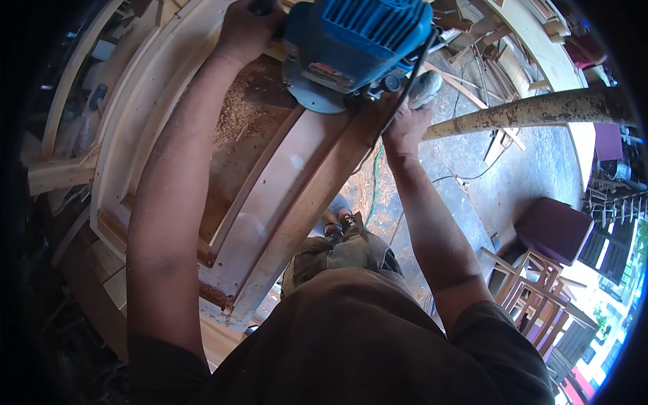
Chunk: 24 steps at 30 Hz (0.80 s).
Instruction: Routing the inner edges of a wooden furniture frame using a plunge router.
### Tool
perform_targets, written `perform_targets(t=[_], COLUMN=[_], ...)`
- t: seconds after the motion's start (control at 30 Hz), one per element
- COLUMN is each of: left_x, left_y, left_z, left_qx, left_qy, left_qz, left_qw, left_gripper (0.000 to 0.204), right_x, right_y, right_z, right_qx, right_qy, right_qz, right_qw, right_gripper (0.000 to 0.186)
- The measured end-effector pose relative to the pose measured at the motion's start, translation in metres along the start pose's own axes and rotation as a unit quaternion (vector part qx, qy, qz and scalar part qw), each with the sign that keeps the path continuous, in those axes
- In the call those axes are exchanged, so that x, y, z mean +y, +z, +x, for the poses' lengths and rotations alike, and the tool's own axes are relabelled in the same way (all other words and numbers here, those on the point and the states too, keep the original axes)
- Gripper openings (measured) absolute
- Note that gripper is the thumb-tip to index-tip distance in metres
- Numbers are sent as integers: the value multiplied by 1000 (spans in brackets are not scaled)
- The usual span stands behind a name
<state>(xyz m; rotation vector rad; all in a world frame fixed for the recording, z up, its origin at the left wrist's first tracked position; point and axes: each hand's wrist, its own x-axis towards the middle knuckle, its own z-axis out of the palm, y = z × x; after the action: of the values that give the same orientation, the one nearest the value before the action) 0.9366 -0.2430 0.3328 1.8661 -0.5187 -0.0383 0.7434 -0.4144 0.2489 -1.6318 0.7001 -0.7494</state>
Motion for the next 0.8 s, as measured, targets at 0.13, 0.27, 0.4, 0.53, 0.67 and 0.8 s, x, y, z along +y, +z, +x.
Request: perform_targets(t=[0.13, 0.27, 0.4, 0.53, 0.67, 0.8], left_x=[4, -7, -14, -5, 1, 9], left_y=[0, -12, -14, -21, -34, -56], left_z=[-3, -12, -20, -23, -39, -67], left_qx=[54, 11, 40, 83, 110, 90], left_qy=[-5, -7, 80, 41, 32, 79], left_qz=[15, 57, 110, 92, 113, 203], left_qw=[998, 998, 990, 991, 987, 972], left_gripper=[14, 12, 13, 14, 14, 12], right_x=[4, 16, 23, 16, 11, 2], right_y=[-2, -2, -4, 6, 13, 20], right_z=[3, 18, 32, 29, 17, -16], right_qx=[-20, -27, -56, -73, -65, -65], right_qy=[5, -12, -49, -23, -36, -41], right_qz=[34, 68, 42, -7, -36, -50], right_qw=[999, 997, 996, 997, 997, 996], right_gripper=[24, 25, 28, 31, 34, 38])
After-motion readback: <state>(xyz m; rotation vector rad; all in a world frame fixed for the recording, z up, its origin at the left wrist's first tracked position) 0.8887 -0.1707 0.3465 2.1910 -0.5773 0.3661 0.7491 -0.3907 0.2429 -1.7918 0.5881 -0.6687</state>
